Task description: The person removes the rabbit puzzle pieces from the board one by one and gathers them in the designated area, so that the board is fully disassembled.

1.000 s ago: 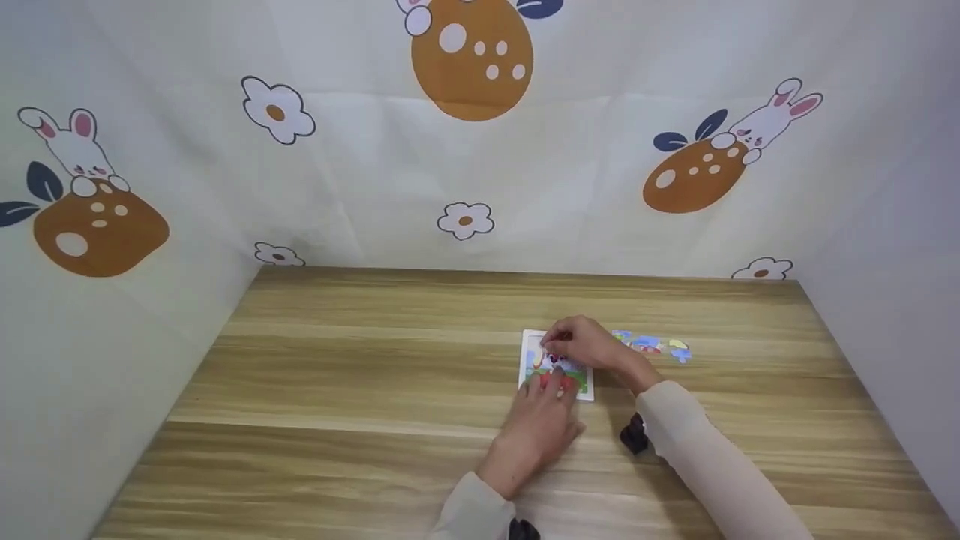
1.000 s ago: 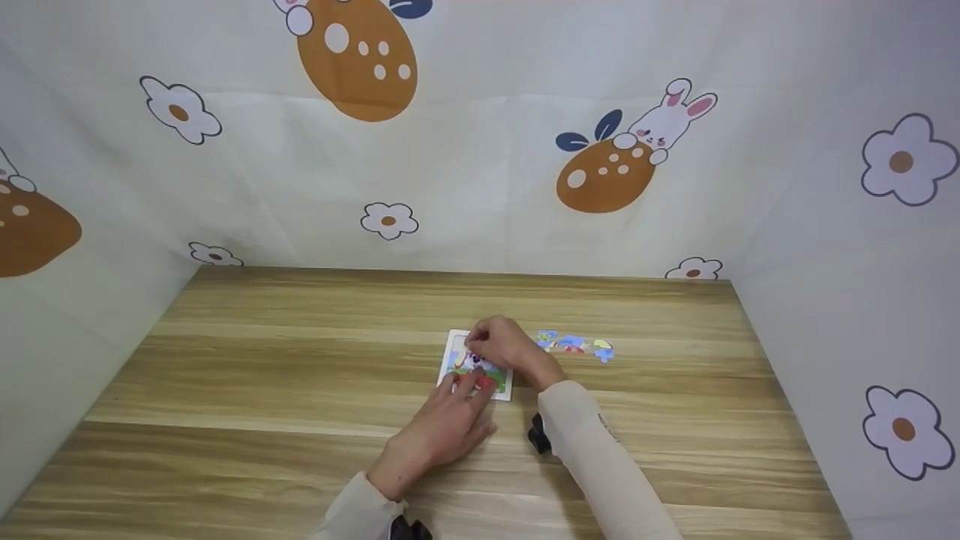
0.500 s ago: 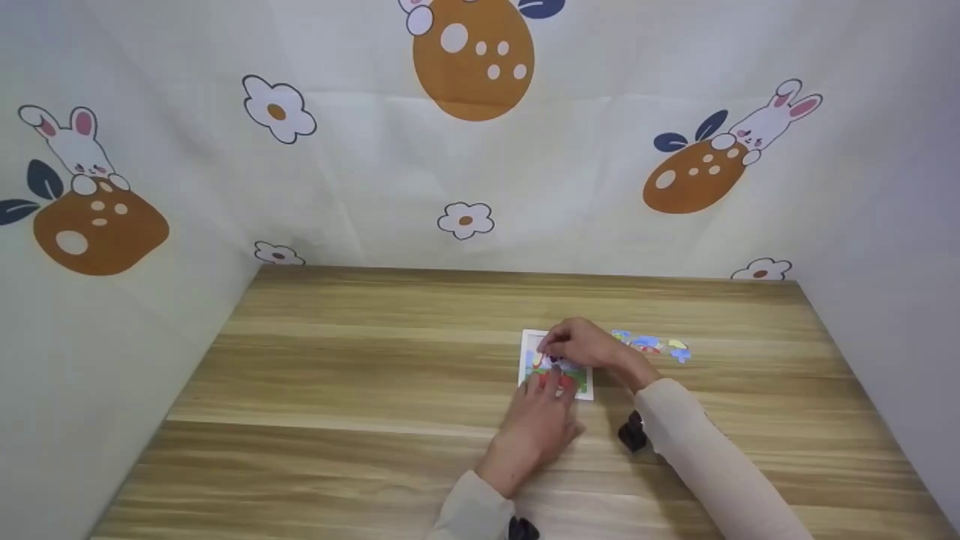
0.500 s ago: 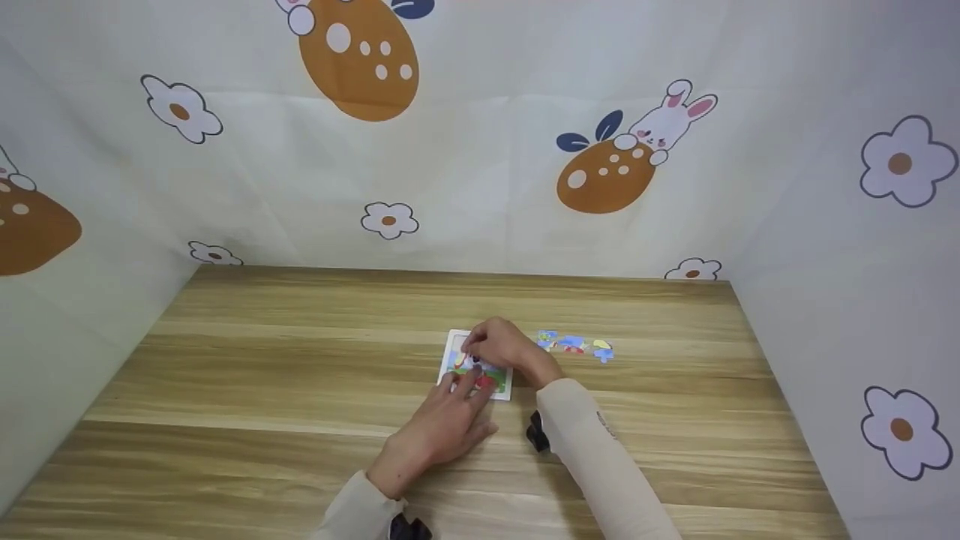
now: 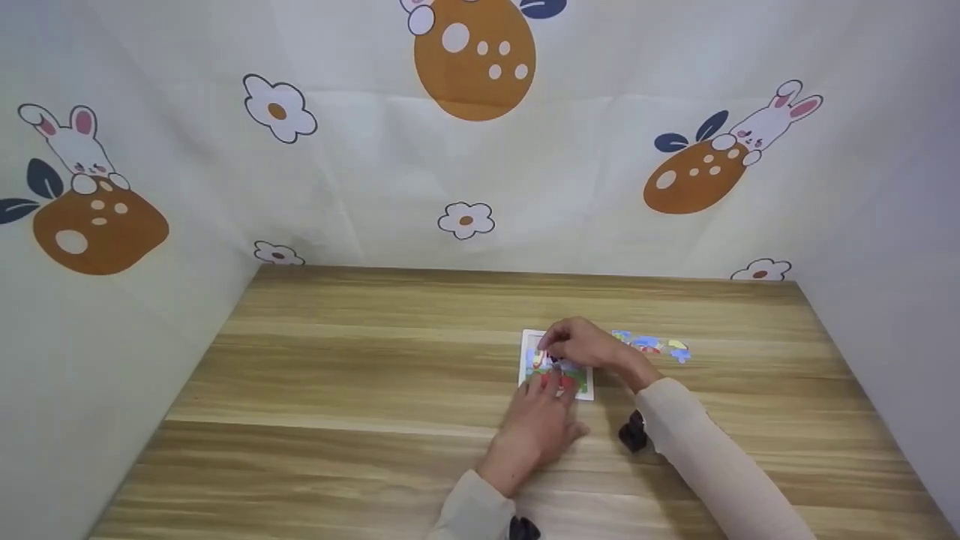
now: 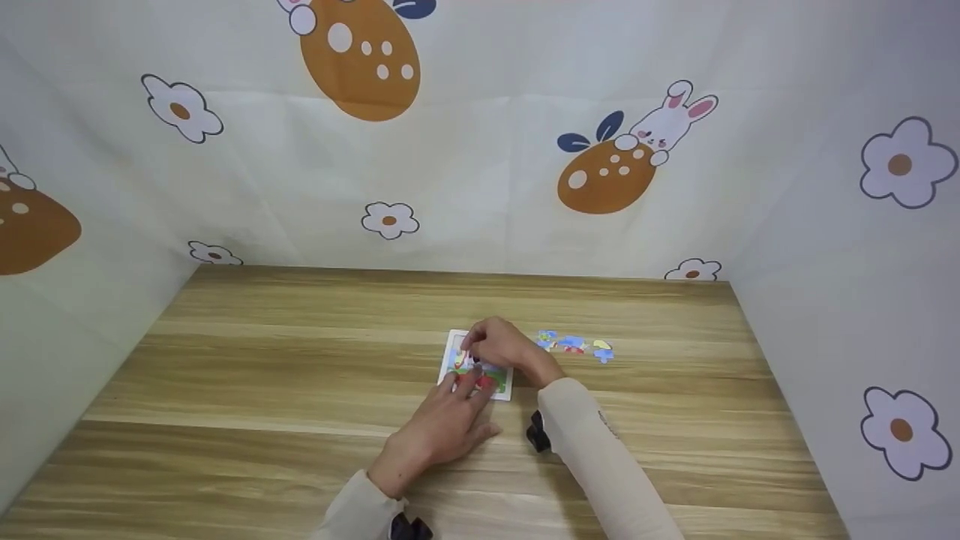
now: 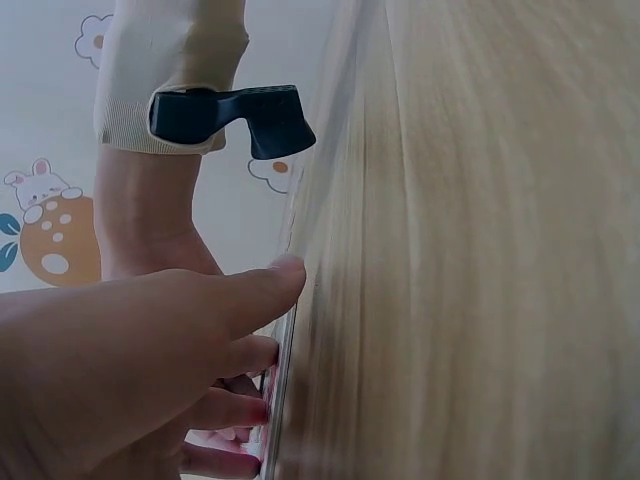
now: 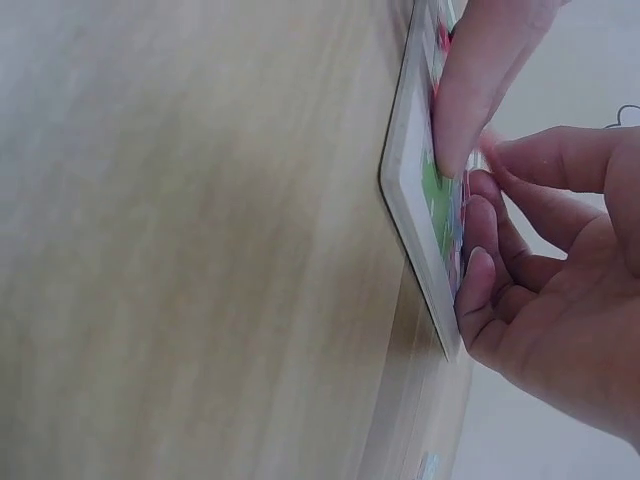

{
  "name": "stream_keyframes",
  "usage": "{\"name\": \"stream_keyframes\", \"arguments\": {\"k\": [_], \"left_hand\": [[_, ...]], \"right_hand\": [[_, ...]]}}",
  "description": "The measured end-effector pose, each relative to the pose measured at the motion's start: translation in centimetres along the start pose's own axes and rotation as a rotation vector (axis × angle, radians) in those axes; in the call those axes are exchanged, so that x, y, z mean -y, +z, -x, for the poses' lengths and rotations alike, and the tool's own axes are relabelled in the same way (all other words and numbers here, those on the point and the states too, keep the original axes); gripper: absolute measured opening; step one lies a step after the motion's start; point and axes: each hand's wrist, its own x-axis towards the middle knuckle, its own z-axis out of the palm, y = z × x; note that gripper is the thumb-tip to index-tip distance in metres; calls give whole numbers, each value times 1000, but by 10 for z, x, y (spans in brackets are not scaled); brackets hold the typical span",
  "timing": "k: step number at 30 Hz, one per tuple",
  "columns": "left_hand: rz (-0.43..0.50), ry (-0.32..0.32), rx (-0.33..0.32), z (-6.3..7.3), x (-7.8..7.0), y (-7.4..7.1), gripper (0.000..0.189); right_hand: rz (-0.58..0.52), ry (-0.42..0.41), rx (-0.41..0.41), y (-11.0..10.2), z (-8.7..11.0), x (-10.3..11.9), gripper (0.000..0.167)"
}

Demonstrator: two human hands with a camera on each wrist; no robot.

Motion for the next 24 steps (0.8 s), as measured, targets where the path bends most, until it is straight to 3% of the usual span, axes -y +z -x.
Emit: {"name": "stream_keyframes", "arguments": {"k": [8,14,19,24], "left_hand": [[-5,5,16,0,-1,-1,66],[-3,-6,30,0,-2,-3,66],[3,-17,33,0,-2,-3,67],[-8,-17,35,1,-2,-2,68]], "right_hand": [[-36,-34,1,-1,4,-2,14],[-59,-57,-66,-2,7,-1,11],[-66,-25,-156,-15,15,0,11],[-46,-16,-163,-32,28,-6,12]]}}
